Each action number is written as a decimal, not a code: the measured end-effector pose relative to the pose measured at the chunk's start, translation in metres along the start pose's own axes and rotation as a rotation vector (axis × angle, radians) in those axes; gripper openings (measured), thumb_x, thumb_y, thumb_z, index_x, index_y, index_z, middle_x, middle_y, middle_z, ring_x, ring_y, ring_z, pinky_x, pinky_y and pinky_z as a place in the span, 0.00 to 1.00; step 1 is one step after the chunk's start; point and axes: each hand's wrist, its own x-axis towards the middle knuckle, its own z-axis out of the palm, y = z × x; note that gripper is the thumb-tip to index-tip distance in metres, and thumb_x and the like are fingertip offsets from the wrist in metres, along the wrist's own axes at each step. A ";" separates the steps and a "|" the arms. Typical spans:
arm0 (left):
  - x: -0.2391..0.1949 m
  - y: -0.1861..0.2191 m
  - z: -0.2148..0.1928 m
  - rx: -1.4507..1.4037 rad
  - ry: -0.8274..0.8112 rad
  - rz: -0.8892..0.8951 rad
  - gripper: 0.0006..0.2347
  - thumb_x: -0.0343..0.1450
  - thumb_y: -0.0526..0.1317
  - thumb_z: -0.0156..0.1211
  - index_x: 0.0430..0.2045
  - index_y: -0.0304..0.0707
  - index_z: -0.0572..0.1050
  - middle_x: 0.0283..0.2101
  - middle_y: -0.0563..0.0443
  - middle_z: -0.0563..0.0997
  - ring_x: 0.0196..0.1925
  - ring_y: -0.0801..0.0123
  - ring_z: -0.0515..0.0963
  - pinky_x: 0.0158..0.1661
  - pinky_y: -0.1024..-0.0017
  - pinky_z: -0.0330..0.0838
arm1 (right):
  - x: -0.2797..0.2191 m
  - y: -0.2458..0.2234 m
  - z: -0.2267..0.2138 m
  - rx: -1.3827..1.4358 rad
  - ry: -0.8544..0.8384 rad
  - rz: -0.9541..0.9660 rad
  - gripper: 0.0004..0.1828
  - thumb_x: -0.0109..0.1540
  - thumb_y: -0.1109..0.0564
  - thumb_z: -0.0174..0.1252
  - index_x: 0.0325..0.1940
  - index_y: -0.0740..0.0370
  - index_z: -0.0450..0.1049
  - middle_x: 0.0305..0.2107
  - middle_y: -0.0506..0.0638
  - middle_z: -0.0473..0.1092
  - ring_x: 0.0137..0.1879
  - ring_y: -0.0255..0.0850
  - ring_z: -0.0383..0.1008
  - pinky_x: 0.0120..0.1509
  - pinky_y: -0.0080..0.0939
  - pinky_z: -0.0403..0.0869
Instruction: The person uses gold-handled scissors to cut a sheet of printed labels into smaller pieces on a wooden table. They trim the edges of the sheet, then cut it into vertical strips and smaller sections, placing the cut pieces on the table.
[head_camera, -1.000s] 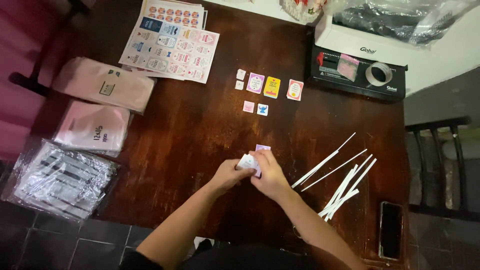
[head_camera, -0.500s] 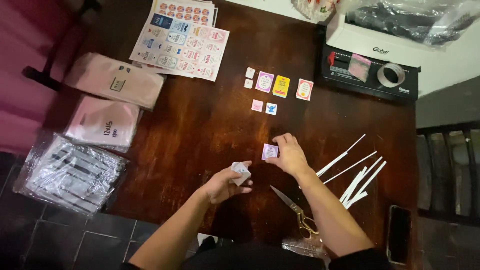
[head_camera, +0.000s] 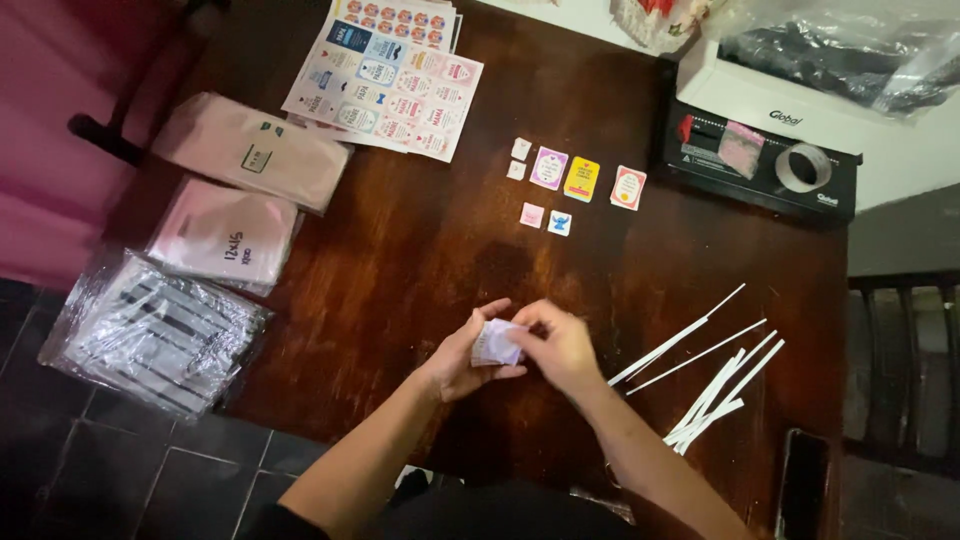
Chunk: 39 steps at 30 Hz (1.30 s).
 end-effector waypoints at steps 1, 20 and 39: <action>0.002 0.000 0.001 0.001 -0.002 0.002 0.27 0.72 0.60 0.43 0.66 0.56 0.61 0.53 0.53 0.77 0.48 0.64 0.81 0.50 0.54 0.81 | 0.001 -0.003 0.002 -0.001 0.001 -0.002 0.08 0.57 0.62 0.69 0.38 0.62 0.78 0.32 0.50 0.78 0.39 0.40 0.78 0.45 0.37 0.76; 0.032 -0.016 0.013 -0.004 -0.050 -0.045 0.36 0.72 0.68 0.33 0.72 0.48 0.56 0.68 0.47 0.69 0.67 0.58 0.71 0.63 0.54 0.67 | -0.012 -0.047 -0.012 -0.639 -0.209 -0.387 0.43 0.45 0.56 0.75 0.61 0.61 0.65 0.46 0.57 0.72 0.55 0.53 0.73 0.65 0.53 0.64; -0.007 -0.020 -0.059 0.513 0.336 0.210 0.21 0.74 0.45 0.54 0.60 0.33 0.69 0.45 0.44 0.82 0.43 0.63 0.83 0.42 0.66 0.79 | 0.165 0.102 -0.155 -0.821 -0.036 -0.247 0.42 0.48 0.59 0.70 0.65 0.63 0.64 0.56 0.64 0.69 0.65 0.61 0.67 0.70 0.52 0.67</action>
